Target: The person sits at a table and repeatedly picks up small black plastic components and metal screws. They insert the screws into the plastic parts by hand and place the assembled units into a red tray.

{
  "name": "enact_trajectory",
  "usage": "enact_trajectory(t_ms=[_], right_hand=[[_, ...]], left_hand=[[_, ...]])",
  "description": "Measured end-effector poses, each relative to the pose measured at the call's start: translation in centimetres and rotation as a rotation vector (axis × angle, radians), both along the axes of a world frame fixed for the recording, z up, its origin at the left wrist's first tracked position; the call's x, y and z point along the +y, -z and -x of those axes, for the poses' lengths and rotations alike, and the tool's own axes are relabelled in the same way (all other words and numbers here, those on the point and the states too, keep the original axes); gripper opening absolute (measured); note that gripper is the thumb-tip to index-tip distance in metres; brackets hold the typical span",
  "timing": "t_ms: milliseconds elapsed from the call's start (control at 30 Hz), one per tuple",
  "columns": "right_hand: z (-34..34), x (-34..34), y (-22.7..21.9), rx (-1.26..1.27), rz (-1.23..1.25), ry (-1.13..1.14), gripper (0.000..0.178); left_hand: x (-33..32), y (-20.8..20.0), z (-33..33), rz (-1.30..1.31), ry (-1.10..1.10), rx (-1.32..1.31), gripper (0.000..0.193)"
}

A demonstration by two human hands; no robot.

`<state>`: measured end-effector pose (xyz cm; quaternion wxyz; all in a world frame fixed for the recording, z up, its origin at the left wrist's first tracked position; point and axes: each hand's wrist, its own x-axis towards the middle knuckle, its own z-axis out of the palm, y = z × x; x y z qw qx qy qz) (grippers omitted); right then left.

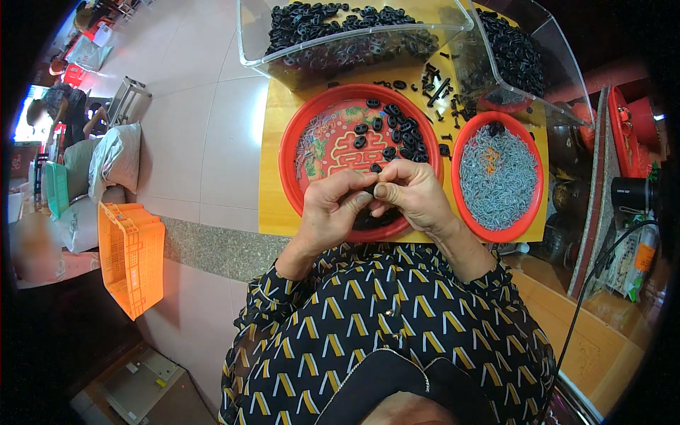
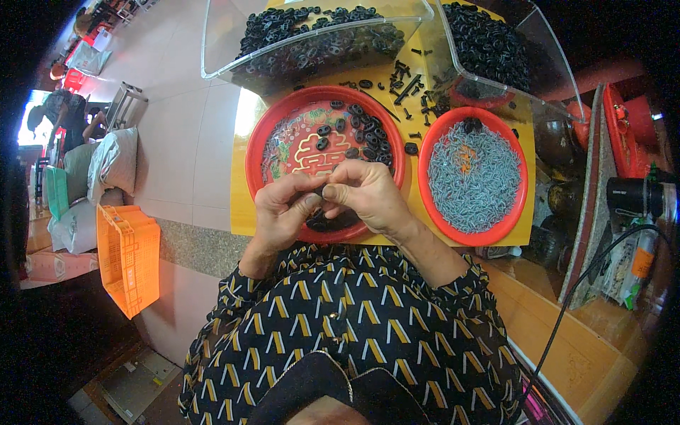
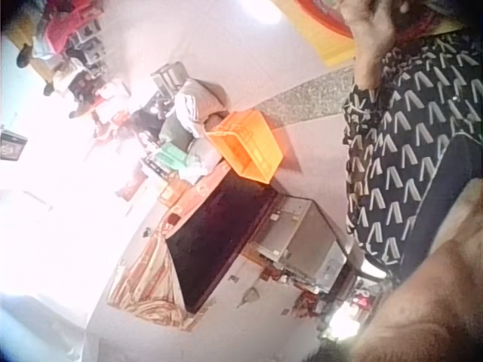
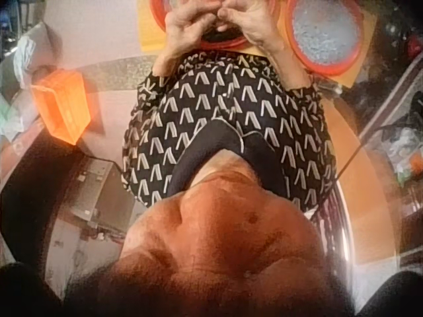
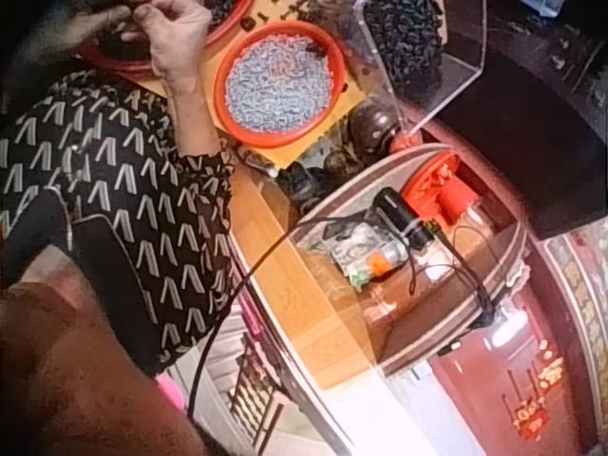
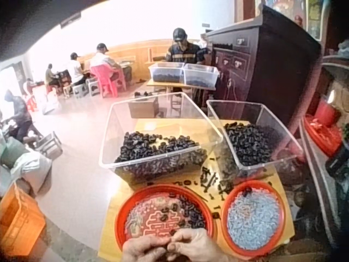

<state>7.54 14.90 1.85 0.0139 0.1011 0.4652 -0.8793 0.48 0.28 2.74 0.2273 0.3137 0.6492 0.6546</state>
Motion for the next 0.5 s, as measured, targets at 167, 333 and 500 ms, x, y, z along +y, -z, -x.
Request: enact_trajectory(t_ms=[167, 333, 500], right_hand=[[0.3, 0.0, -0.4, -0.019, -0.015, 0.039, 0.015], [0.1, 0.5, -1.6, -0.114, -0.01, 0.017, 0.019], [-0.3, 0.0, -1.8, -0.123, -0.142, -0.023, 0.015]], left_hand=[[0.0, 1.0, 0.2, -0.201, 0.0, -0.35, 0.022], [-0.7, 1.3, 0.3, -0.172, -0.039, -0.298, 0.024], [-1.4, 1.7, 0.3, -0.19, -0.015, -0.322, 0.024]])
